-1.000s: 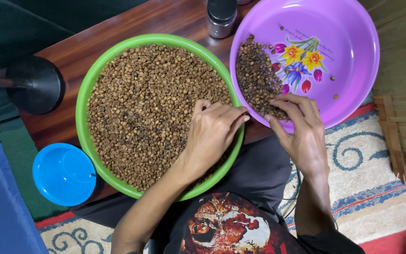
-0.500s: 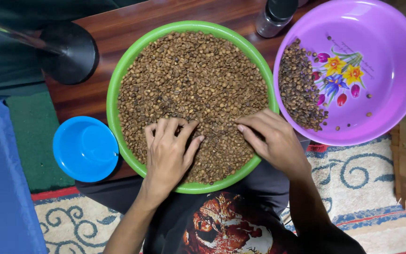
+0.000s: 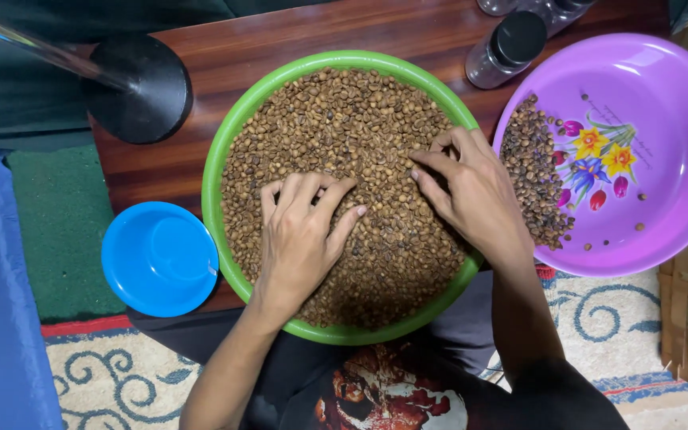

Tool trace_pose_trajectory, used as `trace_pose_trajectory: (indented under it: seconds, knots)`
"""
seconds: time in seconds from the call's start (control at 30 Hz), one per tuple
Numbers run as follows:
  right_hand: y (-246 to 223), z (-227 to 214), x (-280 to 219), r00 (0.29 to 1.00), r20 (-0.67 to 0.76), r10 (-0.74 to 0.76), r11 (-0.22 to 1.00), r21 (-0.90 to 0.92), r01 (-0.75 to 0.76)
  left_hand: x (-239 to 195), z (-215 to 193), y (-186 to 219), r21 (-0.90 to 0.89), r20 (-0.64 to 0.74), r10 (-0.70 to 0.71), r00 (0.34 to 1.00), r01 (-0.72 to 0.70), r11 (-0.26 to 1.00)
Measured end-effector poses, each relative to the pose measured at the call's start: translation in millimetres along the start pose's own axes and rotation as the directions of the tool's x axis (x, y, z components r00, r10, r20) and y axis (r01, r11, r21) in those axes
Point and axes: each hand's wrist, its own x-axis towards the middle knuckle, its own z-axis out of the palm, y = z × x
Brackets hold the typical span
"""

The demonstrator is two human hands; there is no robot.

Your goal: The person sorts cocoa beans by hand, picking them from a large green bowl and transferring them into a purple bowl. The hands continuously sift through the beans to separate them.

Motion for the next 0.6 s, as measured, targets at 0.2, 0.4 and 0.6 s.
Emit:
trace_pose_trajectory:
  seconds: [0.2, 0.4, 0.6]
  knots:
    - [6, 13, -3, 0.998, 0.002, 0.066, 0.998, 0.014, -0.066, 8, 2, -14, -0.03, -0.006, -0.028, 1.0, 0.027, 0.999]
    - [13, 20, -11, 0.997, -0.021, 0.071, 0.997, 0.012, -0.071, 4, 4, -21, -0.078, -0.015, -0.036, 0.999, 0.035, 0.996]
    - [-2, 8, -15, 0.998, -0.066, 0.019, 0.998, 0.053, -0.015, -10, 11, -27, -0.005, 0.07, 0.008, 0.997, -0.008, 1.0]
